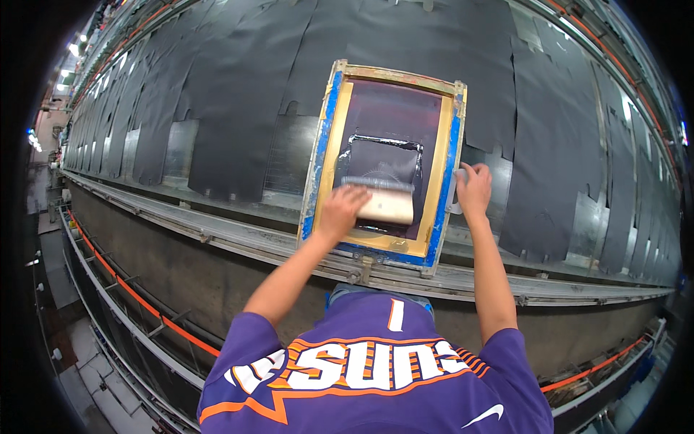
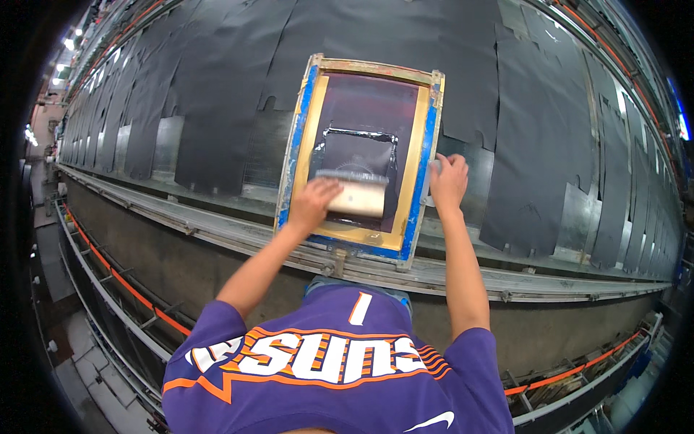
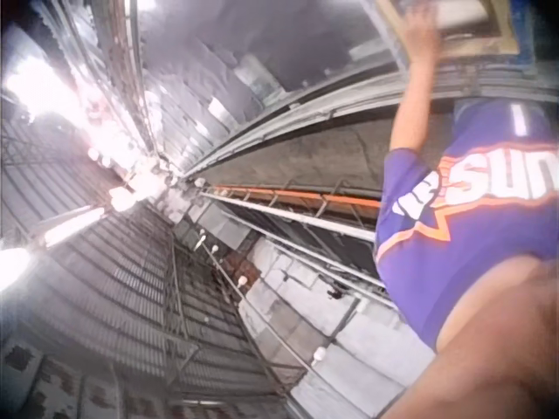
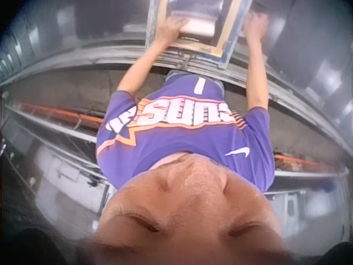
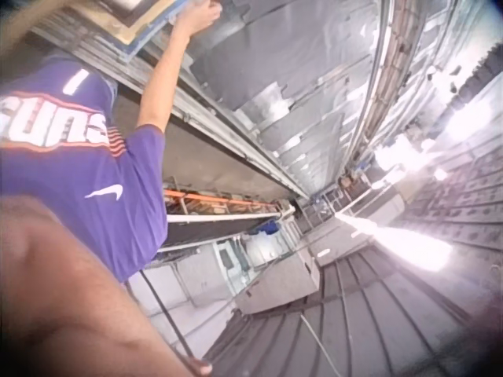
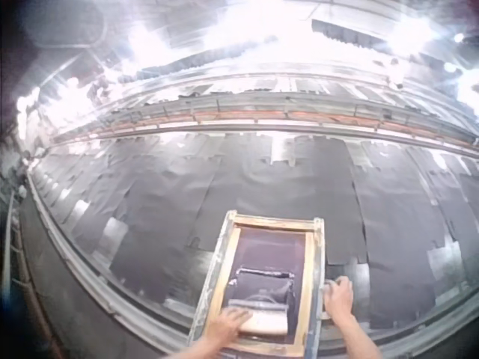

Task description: The person uses a squeegee to pull dark ink across a screen printing frame, applying it to a garment on a conveyor belt. They repeatedly move the frame to new positions, reload the ink, and perform the printing stroke. The person also walks to a workbench to clean the squeegee and reload the screen with ink.

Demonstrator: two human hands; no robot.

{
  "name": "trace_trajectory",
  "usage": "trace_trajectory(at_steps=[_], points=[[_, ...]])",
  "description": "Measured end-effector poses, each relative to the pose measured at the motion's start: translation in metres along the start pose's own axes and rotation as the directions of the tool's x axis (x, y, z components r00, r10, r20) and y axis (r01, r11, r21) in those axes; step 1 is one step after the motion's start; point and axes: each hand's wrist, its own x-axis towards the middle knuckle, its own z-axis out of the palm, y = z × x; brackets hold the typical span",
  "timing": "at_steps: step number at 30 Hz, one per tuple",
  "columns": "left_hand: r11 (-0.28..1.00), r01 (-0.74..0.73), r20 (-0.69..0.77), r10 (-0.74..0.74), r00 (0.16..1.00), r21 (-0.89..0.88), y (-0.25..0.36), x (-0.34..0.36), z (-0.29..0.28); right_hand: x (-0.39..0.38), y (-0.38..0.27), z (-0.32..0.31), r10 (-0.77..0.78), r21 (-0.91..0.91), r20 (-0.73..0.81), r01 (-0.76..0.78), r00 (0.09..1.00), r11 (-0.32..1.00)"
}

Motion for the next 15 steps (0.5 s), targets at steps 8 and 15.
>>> trace_trajectory(at_steps=[8,15], points=[[0.965,0.215,0.282,-0.167,0.945,-0.149,-0.041,0.154,-0.03,0.067,-0.101,0.009,-0.244,-0.063,0.399,0.292,0.884,0.954],[0.998,0.049,0.025,-0.048,0.999,-0.047,0.0,0.021,-0.004,-0.082,-0.092,0.029,-0.257,0.078,0.135,0.249,0.957,0.965]])
